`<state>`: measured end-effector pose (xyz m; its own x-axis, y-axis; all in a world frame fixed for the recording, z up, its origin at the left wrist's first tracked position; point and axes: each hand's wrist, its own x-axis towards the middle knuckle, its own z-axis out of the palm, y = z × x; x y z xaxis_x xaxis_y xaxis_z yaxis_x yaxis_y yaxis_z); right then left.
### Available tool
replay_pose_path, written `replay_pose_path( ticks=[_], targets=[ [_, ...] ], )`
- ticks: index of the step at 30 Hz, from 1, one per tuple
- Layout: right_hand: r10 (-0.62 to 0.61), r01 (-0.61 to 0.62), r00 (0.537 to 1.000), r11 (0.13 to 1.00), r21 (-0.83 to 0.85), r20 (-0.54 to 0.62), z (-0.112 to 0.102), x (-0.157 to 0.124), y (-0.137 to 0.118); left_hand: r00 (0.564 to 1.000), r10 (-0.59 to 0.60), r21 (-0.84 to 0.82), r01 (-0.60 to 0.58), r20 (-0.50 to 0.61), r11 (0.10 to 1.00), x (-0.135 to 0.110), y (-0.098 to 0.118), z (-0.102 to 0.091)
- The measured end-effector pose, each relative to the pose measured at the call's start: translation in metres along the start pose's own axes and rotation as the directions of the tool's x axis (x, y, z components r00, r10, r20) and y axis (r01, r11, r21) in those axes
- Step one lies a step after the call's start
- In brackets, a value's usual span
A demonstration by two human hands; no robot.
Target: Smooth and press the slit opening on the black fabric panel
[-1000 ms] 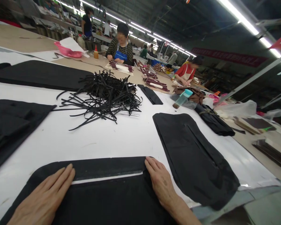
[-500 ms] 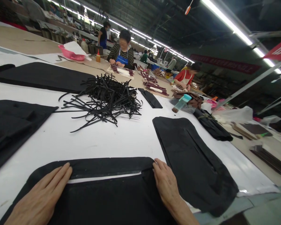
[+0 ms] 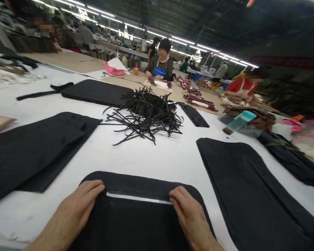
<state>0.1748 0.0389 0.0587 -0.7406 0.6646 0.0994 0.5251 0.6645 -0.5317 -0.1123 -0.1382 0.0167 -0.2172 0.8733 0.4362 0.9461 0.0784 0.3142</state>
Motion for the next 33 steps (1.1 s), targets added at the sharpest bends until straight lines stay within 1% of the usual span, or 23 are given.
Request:
replay_pose_path(
  ticks=[1,3,7,10,12,13,16,18,21,23,25,29,31,33],
  targets=[
    [-0.04,0.04,0.999,0.999,0.018,0.021,0.005,0.004,-0.008,1.0,0.007,-0.053,-0.007,0.006,0.999,0.004,0.006,-0.005],
    [-0.125,0.123,0.99,0.992,0.032,0.064,0.017,0.014,-0.026,0.998,-0.023,-0.147,0.031,0.055,0.989,0.011,0.014,-0.01],
    [-0.255,0.262,0.957,0.964,-0.035,0.142,0.045,0.035,-0.065,0.973,-0.158,-0.295,0.204,0.171,0.934,0.024,0.021,-0.014],
    [-0.302,0.317,0.946,0.94,-0.13,0.121,0.06,0.048,-0.083,0.936,-0.256,-0.369,0.333,0.244,0.867,0.033,0.023,-0.018],
    [-0.334,0.346,0.938,0.917,-0.201,0.089,0.067,0.054,-0.086,0.915,-0.276,-0.392,0.379,0.295,0.838,0.036,0.024,-0.019],
    [-0.35,0.357,0.934,0.904,-0.236,0.074,0.07,0.056,-0.085,0.91,-0.27,-0.384,0.381,0.313,0.841,0.036,0.025,-0.019],
    [-0.387,0.385,0.92,0.863,-0.326,0.063,0.079,0.056,-0.079,0.91,-0.225,-0.307,0.338,0.35,0.89,0.036,0.029,-0.016],
    [-0.428,0.414,0.902,0.824,-0.388,0.055,0.086,0.054,-0.076,0.907,-0.193,-0.26,0.302,0.373,0.917,0.036,0.031,-0.012],
    [-0.499,0.459,0.865,0.754,-0.47,0.045,0.092,0.05,-0.074,0.904,-0.163,-0.231,0.269,0.395,0.935,0.037,0.034,-0.009],
    [-0.503,0.466,0.862,0.741,-0.483,0.061,0.093,0.05,-0.074,0.904,-0.144,-0.212,0.245,0.403,0.946,0.038,0.035,-0.008],
    [-0.474,0.46,0.876,0.764,-0.453,0.09,0.09,0.052,-0.075,0.904,-0.112,-0.188,0.205,0.412,0.96,0.038,0.035,-0.008],
    [-0.386,0.42,0.907,0.844,-0.334,0.167,0.08,0.06,-0.077,0.911,-0.019,-0.123,0.076,0.412,0.99,0.037,0.032,-0.005],
    [-0.346,0.393,0.917,0.869,-0.3,0.199,0.075,0.063,-0.077,0.916,0.007,-0.106,0.039,0.402,0.994,0.036,0.03,-0.002],
    [-0.323,0.375,0.922,0.882,-0.284,0.215,0.073,0.066,-0.077,0.92,0.013,-0.103,0.03,0.391,0.994,0.035,0.028,0.0]
  ],
)
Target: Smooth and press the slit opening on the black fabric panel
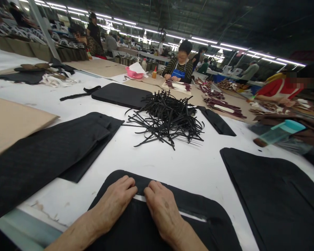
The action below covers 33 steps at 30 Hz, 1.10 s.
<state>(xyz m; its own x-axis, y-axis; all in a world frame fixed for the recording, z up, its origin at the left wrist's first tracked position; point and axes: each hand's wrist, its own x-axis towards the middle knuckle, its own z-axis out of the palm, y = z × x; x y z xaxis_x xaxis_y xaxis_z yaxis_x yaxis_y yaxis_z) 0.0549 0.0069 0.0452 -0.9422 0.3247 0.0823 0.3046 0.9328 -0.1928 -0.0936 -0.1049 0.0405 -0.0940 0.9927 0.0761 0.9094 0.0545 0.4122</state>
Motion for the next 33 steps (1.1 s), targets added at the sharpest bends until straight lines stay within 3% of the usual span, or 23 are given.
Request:
replay_pose_path(
  ticks=[7,15,25,33],
  targets=[
    [0.02,-0.019,1.0,0.997,0.072,-0.006,-0.001,-0.002,0.0,0.999,0.002,-0.01,-0.003,-0.05,1.0,0.0,-0.003,0.006],
    [0.008,-0.009,0.998,1.0,-0.016,-0.066,0.007,-0.015,0.006,0.996,-0.027,-0.028,0.025,-0.085,0.999,0.002,-0.002,0.005],
    [0.226,-0.215,0.971,0.967,0.133,-0.072,0.003,-0.03,0.02,0.995,-0.056,-0.042,0.052,-0.082,0.998,0.005,-0.002,0.003],
    [0.346,-0.345,0.938,0.938,0.035,-0.012,-0.001,-0.024,0.014,0.984,-0.165,0.075,0.17,-0.06,0.983,0.007,0.007,0.003]
  ],
)
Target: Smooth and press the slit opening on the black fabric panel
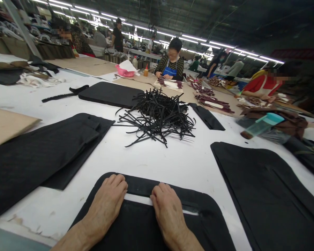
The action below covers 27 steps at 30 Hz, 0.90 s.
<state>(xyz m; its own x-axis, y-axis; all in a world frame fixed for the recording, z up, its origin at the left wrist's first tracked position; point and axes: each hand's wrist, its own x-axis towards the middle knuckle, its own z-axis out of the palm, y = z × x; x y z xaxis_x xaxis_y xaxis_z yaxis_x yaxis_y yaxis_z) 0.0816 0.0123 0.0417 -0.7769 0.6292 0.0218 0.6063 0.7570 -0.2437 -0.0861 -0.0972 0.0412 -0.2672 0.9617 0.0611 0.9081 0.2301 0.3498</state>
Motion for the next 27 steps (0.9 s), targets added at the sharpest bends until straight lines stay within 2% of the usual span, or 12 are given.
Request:
replay_pose_path(
  ticks=[4,7,12,17,18,20,21,23,25,27],
  targets=[
    [0.054,-0.051,0.997,0.997,-0.053,0.052,-0.005,0.005,-0.003,0.998,-0.057,0.078,0.054,0.04,0.995,0.001,0.007,-0.002],
    [0.048,-0.043,0.998,0.993,-0.111,0.044,-0.006,0.007,-0.004,0.995,-0.086,0.125,0.08,0.051,0.989,0.004,0.01,-0.002],
    [0.038,-0.035,0.999,0.99,-0.14,0.021,-0.005,0.008,-0.004,0.994,-0.102,0.159,0.096,0.033,0.983,0.006,0.012,-0.001],
    [0.083,-0.074,0.995,0.988,-0.138,0.06,-0.012,0.012,-0.008,0.995,-0.104,0.217,0.1,0.005,0.971,0.003,0.018,0.002],
    [0.09,-0.079,0.993,0.988,-0.131,0.08,-0.015,0.013,-0.009,0.998,-0.062,0.248,0.06,0.001,0.967,0.002,0.019,0.004],
    [0.108,-0.092,0.984,0.989,-0.117,0.142,-0.022,0.016,-0.011,0.994,0.11,0.331,-0.11,0.02,0.937,0.001,0.019,0.007],
    [0.117,-0.098,0.977,0.989,-0.113,0.176,-0.025,0.018,-0.012,0.974,0.222,0.368,-0.224,0.048,0.903,0.001,0.019,0.008],
    [0.133,-0.11,0.965,0.988,-0.108,0.227,-0.03,0.021,-0.012,0.904,0.411,0.406,-0.421,0.117,0.811,0.002,0.016,0.01],
    [0.142,-0.12,0.96,0.987,-0.104,0.24,-0.032,0.023,-0.011,0.855,0.492,0.424,-0.51,0.161,0.748,0.003,0.015,0.009],
    [0.157,-0.137,0.956,0.986,-0.098,0.246,-0.034,0.025,-0.011,0.843,0.504,0.436,-0.531,0.187,0.726,0.004,0.014,0.008]
  ],
)
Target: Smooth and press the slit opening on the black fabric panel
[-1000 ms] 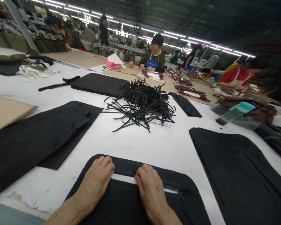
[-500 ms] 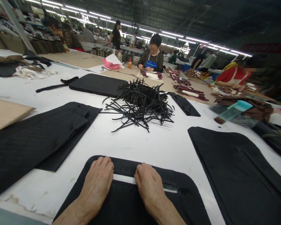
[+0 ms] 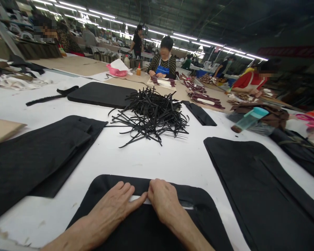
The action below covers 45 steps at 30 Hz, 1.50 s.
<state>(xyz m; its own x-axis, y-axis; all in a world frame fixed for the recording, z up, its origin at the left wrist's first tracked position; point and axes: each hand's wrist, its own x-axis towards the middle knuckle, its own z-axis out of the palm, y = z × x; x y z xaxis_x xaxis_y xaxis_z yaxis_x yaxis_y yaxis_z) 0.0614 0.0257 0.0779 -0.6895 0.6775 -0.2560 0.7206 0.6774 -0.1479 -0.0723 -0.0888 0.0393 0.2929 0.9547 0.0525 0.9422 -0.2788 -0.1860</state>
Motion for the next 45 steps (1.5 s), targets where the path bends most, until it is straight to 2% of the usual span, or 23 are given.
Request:
replay_pose_path(
  ticks=[4,9,12,17,20,23,26,29,33,37,41,45],
  targets=[
    [0.034,-0.034,0.999,0.999,0.023,0.029,-0.005,0.002,-0.001,1.0,0.006,0.058,-0.004,-0.02,0.998,-0.001,-0.003,0.003],
    [0.064,-0.068,0.994,0.997,0.043,0.088,-0.012,0.002,-0.003,0.982,0.024,0.052,-0.014,-0.186,0.999,-0.018,-0.015,0.019],
    [0.082,-0.09,0.989,0.994,0.061,0.123,-0.013,0.002,-0.003,0.966,-0.032,0.021,0.039,-0.258,0.999,-0.034,-0.026,0.026],
    [0.081,-0.092,0.989,0.992,0.089,0.121,-0.015,0.0,-0.002,0.954,-0.136,-0.034,0.132,-0.269,0.991,-0.051,-0.031,0.026],
    [0.072,-0.085,0.991,0.991,0.106,0.117,-0.016,-0.002,-0.002,0.939,-0.231,-0.05,0.226,-0.253,0.973,-0.045,-0.023,0.016],
    [0.062,-0.074,0.993,0.99,0.117,0.102,-0.015,-0.003,-0.002,0.924,-0.309,-0.08,0.298,-0.226,0.951,-0.027,-0.003,0.003],
    [0.042,-0.051,0.996,0.99,0.128,0.074,-0.008,-0.003,0.0,0.941,-0.262,-0.18,0.226,-0.215,0.957,-0.004,0.021,0.002],
    [-0.003,-0.002,0.999,0.987,0.162,0.033,0.0,-0.004,0.007,0.953,-0.215,-0.186,0.176,-0.214,0.967,0.011,0.038,0.014],
    [-0.134,0.134,0.991,0.958,0.254,-0.021,0.008,-0.012,0.027,0.928,-0.242,-0.215,0.184,-0.284,0.959,0.011,0.04,0.03],
    [-0.218,0.259,0.963,0.909,0.326,-0.158,0.016,-0.025,0.056,0.919,-0.263,-0.246,0.193,-0.294,0.95,0.006,0.036,0.033],
    [-0.205,0.259,0.956,0.927,0.272,-0.21,0.023,-0.035,0.083,0.93,-0.246,-0.211,0.192,-0.272,0.958,0.007,0.037,0.033],
    [-0.167,0.229,0.956,0.939,0.255,-0.241,0.027,-0.039,0.094,0.939,-0.263,-0.201,0.22,-0.222,0.955,0.007,0.04,0.034]
  ],
)
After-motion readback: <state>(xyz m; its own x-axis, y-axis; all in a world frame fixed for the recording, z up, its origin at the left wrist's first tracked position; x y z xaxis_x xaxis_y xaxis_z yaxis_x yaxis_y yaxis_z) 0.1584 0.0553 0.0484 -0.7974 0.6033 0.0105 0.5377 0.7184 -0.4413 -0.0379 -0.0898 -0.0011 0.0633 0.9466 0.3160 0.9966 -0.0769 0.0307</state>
